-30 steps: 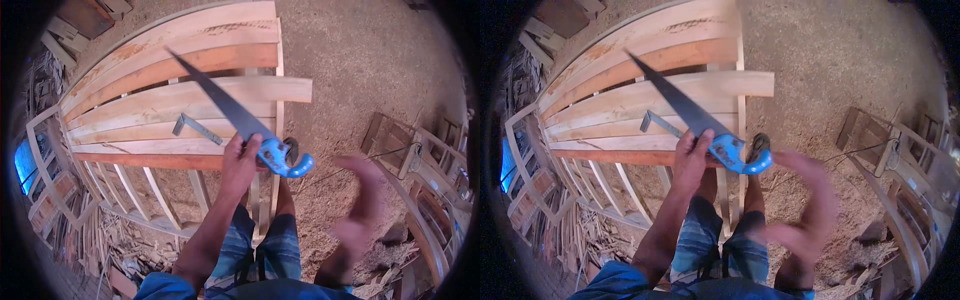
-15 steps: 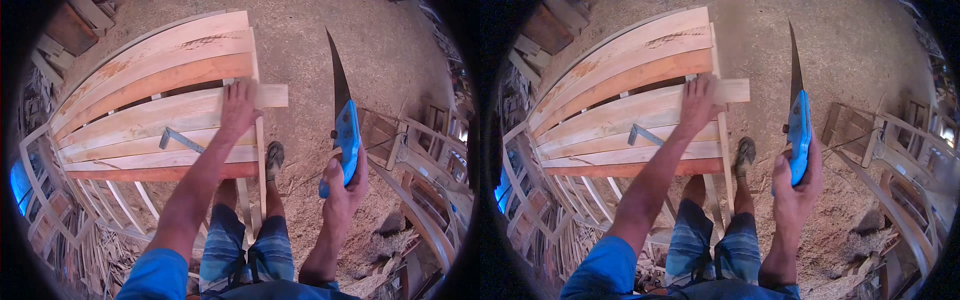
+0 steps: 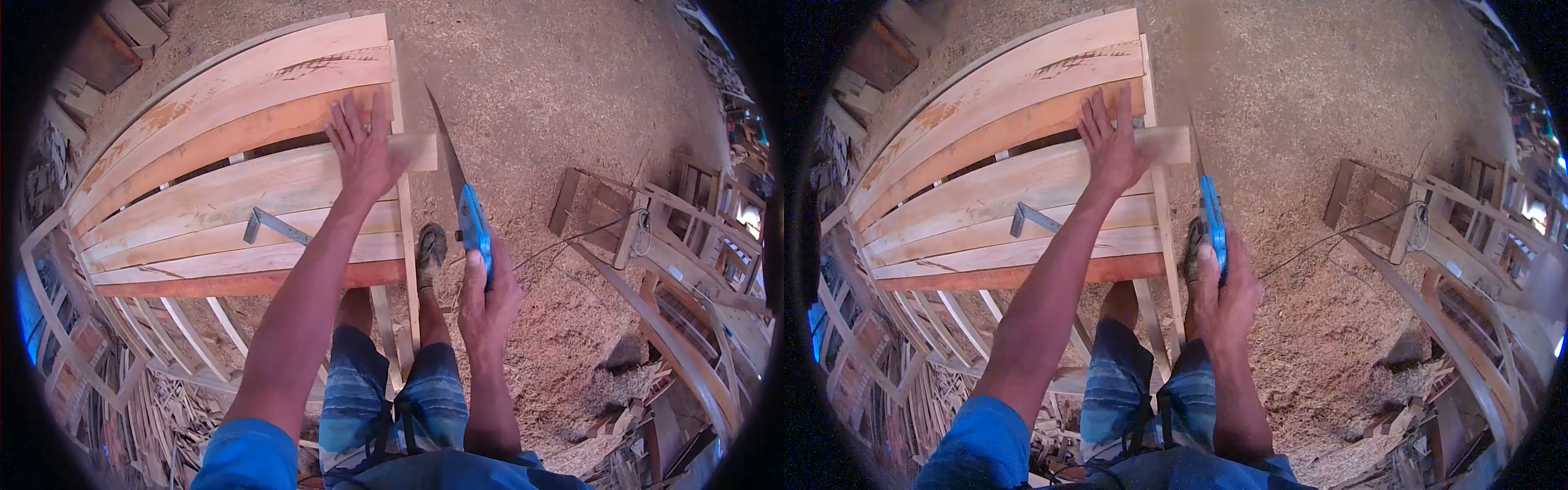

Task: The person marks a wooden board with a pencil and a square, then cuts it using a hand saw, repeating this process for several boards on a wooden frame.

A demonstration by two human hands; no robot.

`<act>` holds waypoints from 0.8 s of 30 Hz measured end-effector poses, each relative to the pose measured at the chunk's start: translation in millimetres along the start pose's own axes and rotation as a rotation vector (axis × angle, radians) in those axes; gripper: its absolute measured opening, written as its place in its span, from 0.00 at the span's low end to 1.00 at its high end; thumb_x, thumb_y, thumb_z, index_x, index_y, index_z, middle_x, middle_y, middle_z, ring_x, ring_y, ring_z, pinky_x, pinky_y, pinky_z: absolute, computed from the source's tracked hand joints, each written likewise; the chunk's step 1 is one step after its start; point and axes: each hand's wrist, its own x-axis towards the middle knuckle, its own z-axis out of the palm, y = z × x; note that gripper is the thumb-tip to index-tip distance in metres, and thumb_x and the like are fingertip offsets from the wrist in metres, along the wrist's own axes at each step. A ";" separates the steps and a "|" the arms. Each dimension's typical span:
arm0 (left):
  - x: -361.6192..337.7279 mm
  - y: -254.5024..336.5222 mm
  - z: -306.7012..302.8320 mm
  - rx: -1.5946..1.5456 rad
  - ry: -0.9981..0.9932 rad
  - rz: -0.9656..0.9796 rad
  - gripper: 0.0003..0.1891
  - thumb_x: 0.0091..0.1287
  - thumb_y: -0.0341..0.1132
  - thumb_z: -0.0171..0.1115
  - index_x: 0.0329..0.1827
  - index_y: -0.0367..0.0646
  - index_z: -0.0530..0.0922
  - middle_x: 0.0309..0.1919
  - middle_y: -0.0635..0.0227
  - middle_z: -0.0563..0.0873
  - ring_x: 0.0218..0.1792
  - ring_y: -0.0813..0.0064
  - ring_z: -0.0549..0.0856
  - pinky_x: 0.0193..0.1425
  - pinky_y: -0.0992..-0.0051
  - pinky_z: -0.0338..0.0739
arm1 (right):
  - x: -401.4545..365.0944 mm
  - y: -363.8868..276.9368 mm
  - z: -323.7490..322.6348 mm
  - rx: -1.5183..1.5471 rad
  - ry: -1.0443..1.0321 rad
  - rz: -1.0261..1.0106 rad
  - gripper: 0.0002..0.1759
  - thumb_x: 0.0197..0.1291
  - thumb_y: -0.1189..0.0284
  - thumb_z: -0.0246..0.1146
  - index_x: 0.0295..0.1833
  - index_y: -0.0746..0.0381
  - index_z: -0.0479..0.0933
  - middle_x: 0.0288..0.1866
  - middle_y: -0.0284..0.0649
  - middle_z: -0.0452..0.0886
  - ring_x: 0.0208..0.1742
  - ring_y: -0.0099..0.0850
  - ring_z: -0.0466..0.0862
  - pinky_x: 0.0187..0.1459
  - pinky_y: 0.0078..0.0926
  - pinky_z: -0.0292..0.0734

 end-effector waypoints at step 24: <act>32.9 21.5 26.2 -0.148 -0.129 -0.438 0.80 0.53 0.73 0.79 0.93 0.55 0.25 0.88 0.37 0.19 0.85 0.34 0.14 0.83 0.30 0.15 | -0.7 15.8 -7.5 -0.008 -0.041 0.040 0.23 0.85 0.64 0.54 0.72 0.66 0.80 0.30 0.36 0.79 0.29 0.23 0.78 0.30 0.29 0.72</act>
